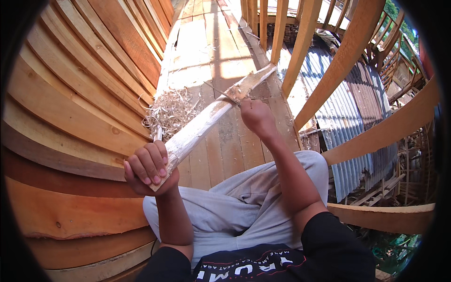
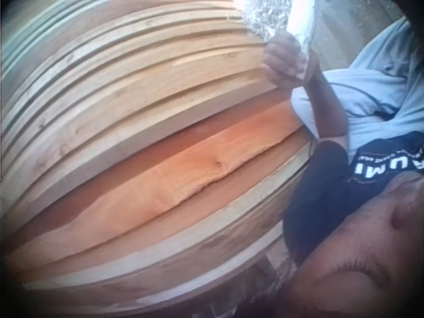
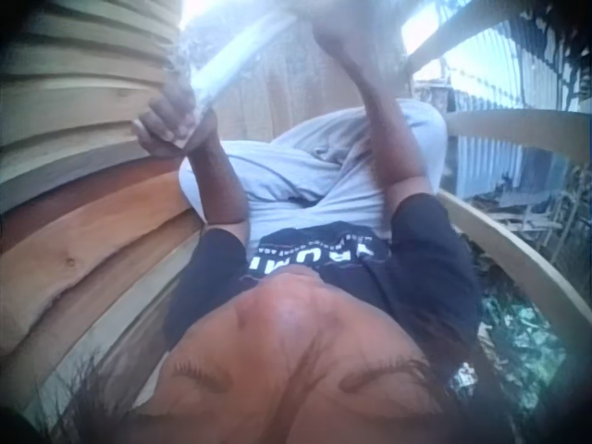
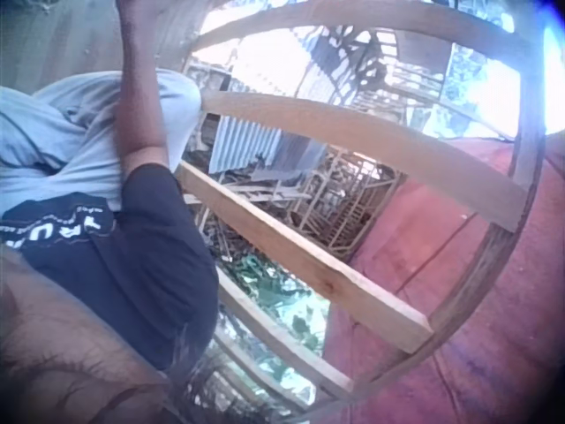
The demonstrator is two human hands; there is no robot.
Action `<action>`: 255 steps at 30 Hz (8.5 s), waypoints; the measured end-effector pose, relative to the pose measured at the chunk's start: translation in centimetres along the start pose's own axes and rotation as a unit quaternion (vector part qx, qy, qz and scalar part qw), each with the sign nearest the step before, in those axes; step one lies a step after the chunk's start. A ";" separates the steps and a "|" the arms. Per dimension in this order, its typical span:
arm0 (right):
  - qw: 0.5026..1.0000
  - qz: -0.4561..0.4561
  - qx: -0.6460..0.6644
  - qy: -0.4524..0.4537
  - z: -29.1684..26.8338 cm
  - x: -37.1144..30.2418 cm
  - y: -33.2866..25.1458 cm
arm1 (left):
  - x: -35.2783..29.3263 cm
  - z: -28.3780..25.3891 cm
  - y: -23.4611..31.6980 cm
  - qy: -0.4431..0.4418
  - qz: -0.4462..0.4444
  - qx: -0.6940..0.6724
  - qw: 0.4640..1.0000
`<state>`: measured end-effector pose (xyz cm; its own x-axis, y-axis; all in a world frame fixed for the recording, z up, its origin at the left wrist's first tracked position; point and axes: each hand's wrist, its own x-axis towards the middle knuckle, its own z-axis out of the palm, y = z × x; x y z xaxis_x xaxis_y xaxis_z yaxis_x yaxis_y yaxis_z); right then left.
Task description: The person sits cross-legged and uses a knife to shave and shape a long, curved piece of light-colored wood. They repeatedly draw the blade along the surface to remove thin shavings, gradually refining the wood's profile.
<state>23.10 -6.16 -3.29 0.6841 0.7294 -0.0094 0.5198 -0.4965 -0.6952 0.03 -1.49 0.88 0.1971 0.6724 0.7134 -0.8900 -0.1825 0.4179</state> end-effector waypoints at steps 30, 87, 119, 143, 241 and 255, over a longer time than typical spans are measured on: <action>0.998 -0.001 0.051 0.047 1.6 1.0 2.1 | -0.9 2.9 -1.2 0.153 0.067 0.063 0.984; 0.994 -0.106 0.035 -0.016 2.8 -5.7 -3.2 | -1.3 2.1 -0.5 0.206 0.050 0.023 0.977; 0.993 -0.096 0.066 0.014 5.9 0.0 2.2 | -0.4 -0.2 -0.6 0.242 0.071 0.048 0.967; 0.983 -0.161 0.073 0.041 0.5 0.4 1.6 | -0.1 0.1 -0.1 -0.030 0.042 0.092 0.994; 0.996 -0.082 -0.024 -0.020 4.5 1.2 1.8 | 2.1 -3.6 8.7 0.167 0.041 0.074 0.982; 0.995 -0.074 0.044 0.043 5.2 4.5 4.6 | 1.7 -4.9 8.8 0.016 0.016 0.024 0.999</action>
<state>25.89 -2.74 -10.28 0.6467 0.7466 0.1562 0.5732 -0.3406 -0.7453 -9.48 1.56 3.05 0.1547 0.6877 0.7093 -0.8746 -0.2385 0.4220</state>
